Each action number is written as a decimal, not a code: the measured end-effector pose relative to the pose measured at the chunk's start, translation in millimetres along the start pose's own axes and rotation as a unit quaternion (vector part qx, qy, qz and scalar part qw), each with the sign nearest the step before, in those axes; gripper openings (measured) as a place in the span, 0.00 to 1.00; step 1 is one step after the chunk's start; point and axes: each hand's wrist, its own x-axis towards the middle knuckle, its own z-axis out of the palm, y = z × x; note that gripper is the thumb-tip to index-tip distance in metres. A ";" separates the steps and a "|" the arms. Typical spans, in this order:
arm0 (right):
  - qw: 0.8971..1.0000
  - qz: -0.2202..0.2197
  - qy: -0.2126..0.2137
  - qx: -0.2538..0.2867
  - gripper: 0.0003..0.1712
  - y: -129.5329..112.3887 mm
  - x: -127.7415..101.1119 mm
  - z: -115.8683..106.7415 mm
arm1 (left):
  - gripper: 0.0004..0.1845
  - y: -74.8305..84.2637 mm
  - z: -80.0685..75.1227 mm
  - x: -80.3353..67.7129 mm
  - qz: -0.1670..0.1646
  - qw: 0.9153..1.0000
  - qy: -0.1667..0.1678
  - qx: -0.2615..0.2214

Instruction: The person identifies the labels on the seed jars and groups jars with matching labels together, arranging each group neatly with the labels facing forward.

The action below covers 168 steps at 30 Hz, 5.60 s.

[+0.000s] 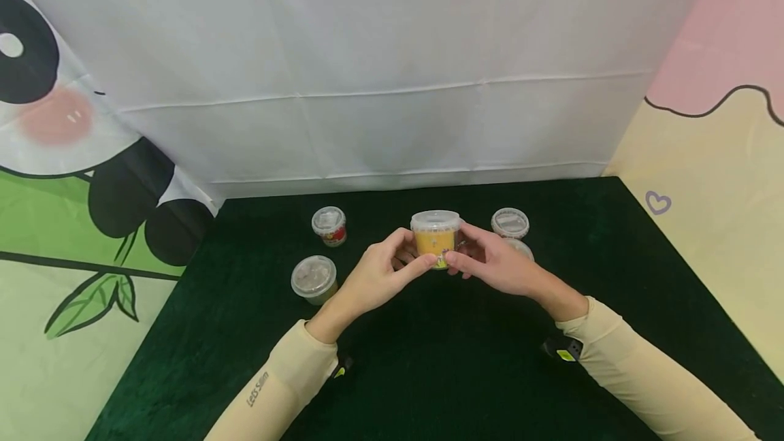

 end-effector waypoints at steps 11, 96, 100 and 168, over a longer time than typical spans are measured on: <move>0.995 -0.033 -0.013 0.092 0.30 1.5 -2.4 -4.8 | 0.17 0.5 0.2 0.3 0.008 1.000 -0.012 -0.014; 0.994 0.024 -0.021 0.105 0.35 4.2 26.4 15.6 | 0.23 -17.9 -29.2 -22.1 -0.046 0.998 -0.002 0.040; 0.996 0.038 -0.023 0.082 0.35 4.2 34.4 20.4 | 0.24 -20.7 -35.2 -25.7 -0.061 0.997 -0.007 0.048; 0.990 0.093 -0.075 0.079 0.37 31.9 74.4 98.1 | 0.39 -57.6 -54.7 -64.5 -0.129 0.984 -0.059 0.110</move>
